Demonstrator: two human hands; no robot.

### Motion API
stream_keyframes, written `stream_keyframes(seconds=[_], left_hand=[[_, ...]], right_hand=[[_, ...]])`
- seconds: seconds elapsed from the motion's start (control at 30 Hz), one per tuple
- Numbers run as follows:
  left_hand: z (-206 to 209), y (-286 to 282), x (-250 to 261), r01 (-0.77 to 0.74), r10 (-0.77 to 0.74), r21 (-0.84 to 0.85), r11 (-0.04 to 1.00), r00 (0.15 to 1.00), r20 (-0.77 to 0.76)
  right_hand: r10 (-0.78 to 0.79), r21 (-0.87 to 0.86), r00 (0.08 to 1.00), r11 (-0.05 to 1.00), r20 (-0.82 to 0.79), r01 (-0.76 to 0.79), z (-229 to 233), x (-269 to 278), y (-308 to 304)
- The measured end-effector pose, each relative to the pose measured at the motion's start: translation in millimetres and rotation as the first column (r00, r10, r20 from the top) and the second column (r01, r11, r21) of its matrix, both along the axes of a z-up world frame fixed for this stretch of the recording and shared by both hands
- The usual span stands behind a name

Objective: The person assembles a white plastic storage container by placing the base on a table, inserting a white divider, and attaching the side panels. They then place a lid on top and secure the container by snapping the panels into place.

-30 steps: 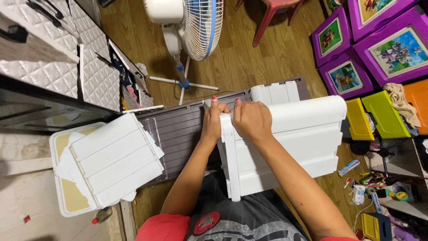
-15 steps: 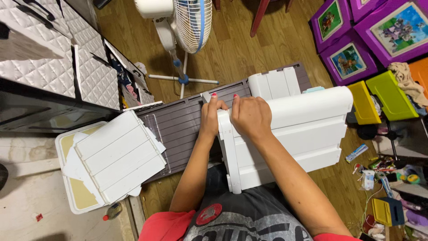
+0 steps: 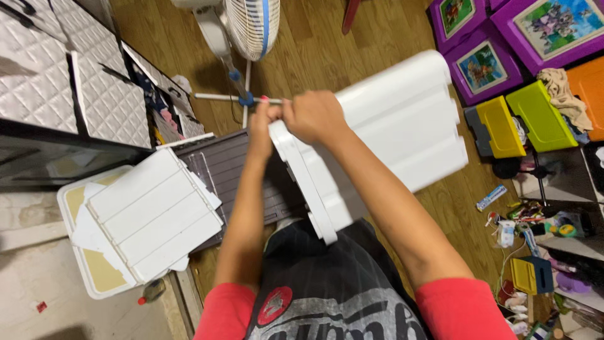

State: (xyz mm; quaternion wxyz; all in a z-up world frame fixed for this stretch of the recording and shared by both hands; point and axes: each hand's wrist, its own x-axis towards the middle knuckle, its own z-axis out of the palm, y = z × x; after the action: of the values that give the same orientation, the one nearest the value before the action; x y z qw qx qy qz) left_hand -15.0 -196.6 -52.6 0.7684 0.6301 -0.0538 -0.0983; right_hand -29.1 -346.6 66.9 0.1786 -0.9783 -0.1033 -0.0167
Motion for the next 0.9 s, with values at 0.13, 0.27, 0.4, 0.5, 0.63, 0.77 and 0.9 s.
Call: stream_keyframes(seconds=[0.13, 0.27, 0.4, 0.5, 0.63, 0.77, 0.9], left_hand=[[-15, 36, 12, -0.089, 0.086, -0.028, 0.996, 0.990, -0.110], [-43, 55, 28, -0.250, 0.236, -0.085, 0.965, 0.960, -0.149], [-61, 75, 36, -0.347, 0.295, -0.165, 0.923, 0.915, -0.275], [-70, 86, 33, -0.341, 0.259, -0.146, 0.928, 0.878, -0.402], [-67, 81, 36, -0.373, 0.260, -0.179, 0.910, 0.852, -0.454], [-18, 75, 26, -0.394, 0.423, 0.168, 0.903, 0.884, -0.199], [64, 50, -45, -0.575, 0.283, 0.432, 0.695, 0.771, 0.571]], right_hand=[[0.215, 0.048, 0.976, 0.975, 0.013, -0.216, 5, 31, 23], [0.287, 0.551, 0.945, 0.769, 0.155, -0.324, 6, 27, 13], [-0.226, 0.846, 0.967, 0.487, -0.116, 0.215, -7, -40, -48], [-0.592, 0.816, 0.801, 0.416, -0.092, 0.401, -31, -100, -80], [-0.309, 0.636, 0.615, 0.042, -0.725, 0.771, -75, -109, -64], [0.037, 0.584, 0.611, -0.255, -0.791, 0.771, -90, -86, -45], [0.086, 0.658, 0.693, -0.251, -0.715, 0.710, -78, -73, -49]])
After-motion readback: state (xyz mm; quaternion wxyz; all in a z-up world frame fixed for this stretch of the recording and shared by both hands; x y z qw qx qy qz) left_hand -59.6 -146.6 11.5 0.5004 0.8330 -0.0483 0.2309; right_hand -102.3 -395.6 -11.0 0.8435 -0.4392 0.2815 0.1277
